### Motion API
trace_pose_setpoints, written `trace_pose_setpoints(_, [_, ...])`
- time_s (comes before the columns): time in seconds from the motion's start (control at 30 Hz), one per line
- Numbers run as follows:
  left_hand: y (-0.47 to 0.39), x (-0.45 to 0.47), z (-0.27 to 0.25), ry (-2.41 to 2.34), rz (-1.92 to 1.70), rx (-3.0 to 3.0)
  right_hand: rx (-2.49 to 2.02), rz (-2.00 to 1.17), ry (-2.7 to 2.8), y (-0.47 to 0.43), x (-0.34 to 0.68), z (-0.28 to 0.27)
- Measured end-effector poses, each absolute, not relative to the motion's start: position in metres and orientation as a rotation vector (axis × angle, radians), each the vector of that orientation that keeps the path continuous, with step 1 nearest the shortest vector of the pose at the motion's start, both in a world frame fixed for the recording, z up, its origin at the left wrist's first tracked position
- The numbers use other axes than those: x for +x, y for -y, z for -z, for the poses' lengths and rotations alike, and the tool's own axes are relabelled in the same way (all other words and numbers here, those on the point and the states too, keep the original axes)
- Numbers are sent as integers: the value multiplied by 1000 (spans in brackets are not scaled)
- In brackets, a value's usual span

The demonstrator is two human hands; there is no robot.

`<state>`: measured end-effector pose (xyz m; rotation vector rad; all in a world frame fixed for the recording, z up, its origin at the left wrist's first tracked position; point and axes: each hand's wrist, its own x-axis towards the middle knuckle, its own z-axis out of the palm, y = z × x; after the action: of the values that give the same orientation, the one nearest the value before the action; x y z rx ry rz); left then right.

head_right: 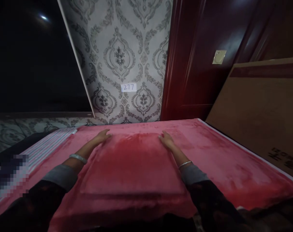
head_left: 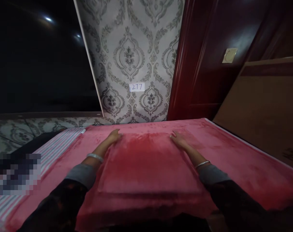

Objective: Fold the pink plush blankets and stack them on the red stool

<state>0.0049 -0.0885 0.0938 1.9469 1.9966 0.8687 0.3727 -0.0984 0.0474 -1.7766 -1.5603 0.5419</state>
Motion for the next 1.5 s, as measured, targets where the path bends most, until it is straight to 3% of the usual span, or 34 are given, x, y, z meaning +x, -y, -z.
trace_pose_setpoints(0.13, [89,36,-64,-1988,-618,2146,-1790,-418,1781,97,344,-33])
trace_pose_setpoints(0.37, [108,53,-17,-2071,-254,2439,-1930,72,2097,114,332,10])
trace_pose_setpoints(0.83, [129,59,-54,-1900,-242,2517,-1899,-95,2180,143,320,-34])
trace_pose_setpoints(0.93, [154,69,-44,-1702,-296,2710,-1717,-10,2284,167,310,-26])
trace_pose_setpoints(1.17, [176,77,-12,-1718,-128,2684,-1783,-33,2307,189,299,-1])
trace_pose_setpoints(1.5, [189,74,-38,-1631,-138,2573,-1777,-216,2356,206,304,-18])
